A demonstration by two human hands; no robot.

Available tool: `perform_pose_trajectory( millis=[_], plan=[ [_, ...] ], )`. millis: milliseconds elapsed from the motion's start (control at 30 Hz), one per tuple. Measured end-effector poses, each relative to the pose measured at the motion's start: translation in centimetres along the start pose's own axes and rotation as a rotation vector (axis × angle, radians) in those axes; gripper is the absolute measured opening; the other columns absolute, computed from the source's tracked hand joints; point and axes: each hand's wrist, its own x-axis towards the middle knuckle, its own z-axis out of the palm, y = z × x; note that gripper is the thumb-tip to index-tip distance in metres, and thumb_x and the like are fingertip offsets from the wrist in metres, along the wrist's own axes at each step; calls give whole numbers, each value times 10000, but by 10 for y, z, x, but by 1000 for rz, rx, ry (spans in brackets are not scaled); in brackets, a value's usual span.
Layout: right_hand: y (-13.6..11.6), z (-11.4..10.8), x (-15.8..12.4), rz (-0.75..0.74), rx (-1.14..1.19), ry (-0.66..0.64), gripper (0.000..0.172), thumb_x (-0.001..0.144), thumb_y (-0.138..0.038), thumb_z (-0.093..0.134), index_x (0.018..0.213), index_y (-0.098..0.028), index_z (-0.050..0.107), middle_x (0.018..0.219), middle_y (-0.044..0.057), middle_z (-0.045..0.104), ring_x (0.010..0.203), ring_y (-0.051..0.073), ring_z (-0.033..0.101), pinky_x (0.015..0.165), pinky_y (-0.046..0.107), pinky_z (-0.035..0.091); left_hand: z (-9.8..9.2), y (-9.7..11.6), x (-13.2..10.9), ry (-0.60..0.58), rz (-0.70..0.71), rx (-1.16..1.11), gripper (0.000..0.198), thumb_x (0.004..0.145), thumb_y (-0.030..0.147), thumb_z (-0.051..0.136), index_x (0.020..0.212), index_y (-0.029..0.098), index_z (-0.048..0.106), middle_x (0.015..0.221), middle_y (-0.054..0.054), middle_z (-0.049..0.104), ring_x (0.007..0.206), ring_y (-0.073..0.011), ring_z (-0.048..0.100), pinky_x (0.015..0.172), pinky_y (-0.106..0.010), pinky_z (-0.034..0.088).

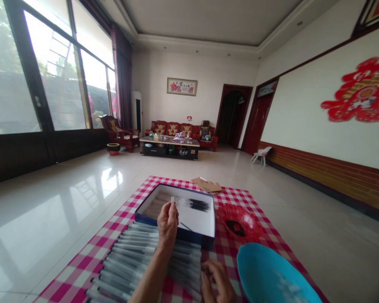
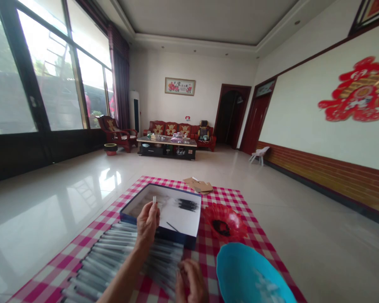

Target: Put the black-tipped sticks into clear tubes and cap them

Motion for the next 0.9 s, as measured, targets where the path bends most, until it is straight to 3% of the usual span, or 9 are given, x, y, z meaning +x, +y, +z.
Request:
perform_pose_trajectory(
  millis=[67,167,267,433,533,700,800,900],
  plan=[
    [-9,-1,24,-67,-56,-70,128,819,-284,578,903,-255,670,886,62,654,833,223,625,722,299,499,-3,-1,2,72,-64,-127,524,837,656,390,915,158,531,536,92,405,343,-38,354,345,-157,288],
    [-17,9,77,-107,-212,-301,151,829,-226,531,873,-245,674,862,55,661,825,207,631,763,295,490,-9,6,9,168,-223,-423,522,738,655,564,897,158,562,520,106,398,328,-18,308,324,-141,236],
    [-8,37,126,-27,-518,-631,255,808,-135,469,873,-217,702,903,58,692,857,179,640,782,253,462,-13,17,13,215,-333,-639,488,680,586,679,906,164,585,516,112,404,330,-11,298,316,-128,207],
    [29,93,160,42,-641,-855,223,662,-100,560,691,-215,749,745,40,744,750,176,677,671,209,448,-14,23,13,207,-374,-704,466,680,536,709,937,164,593,517,111,412,326,-5,283,305,-121,194],
    [43,113,162,91,-711,-889,159,640,-150,605,675,-191,754,730,83,745,757,219,683,647,239,448,-13,20,12,197,-397,-708,480,686,537,704,961,160,593,513,110,413,325,-5,281,304,-120,199],
    [52,128,160,144,-744,-861,118,596,-99,618,597,-160,720,690,129,727,752,255,681,644,275,447,-10,15,11,187,-425,-699,485,683,545,701,963,163,594,503,109,422,324,-12,293,305,-124,205],
    [50,130,160,146,-680,-796,112,585,-75,617,510,-149,657,608,124,696,692,251,671,629,284,442,-9,17,9,152,-432,-692,509,680,549,698,982,153,595,499,108,425,326,-13,294,310,-130,202],
    [41,122,168,121,-559,-663,120,656,-132,599,546,-164,634,593,85,679,655,218,650,641,278,441,-6,21,5,91,-425,-665,605,689,560,683,1110,139,577,496,108,426,337,-18,302,327,-139,213]
  ],
)
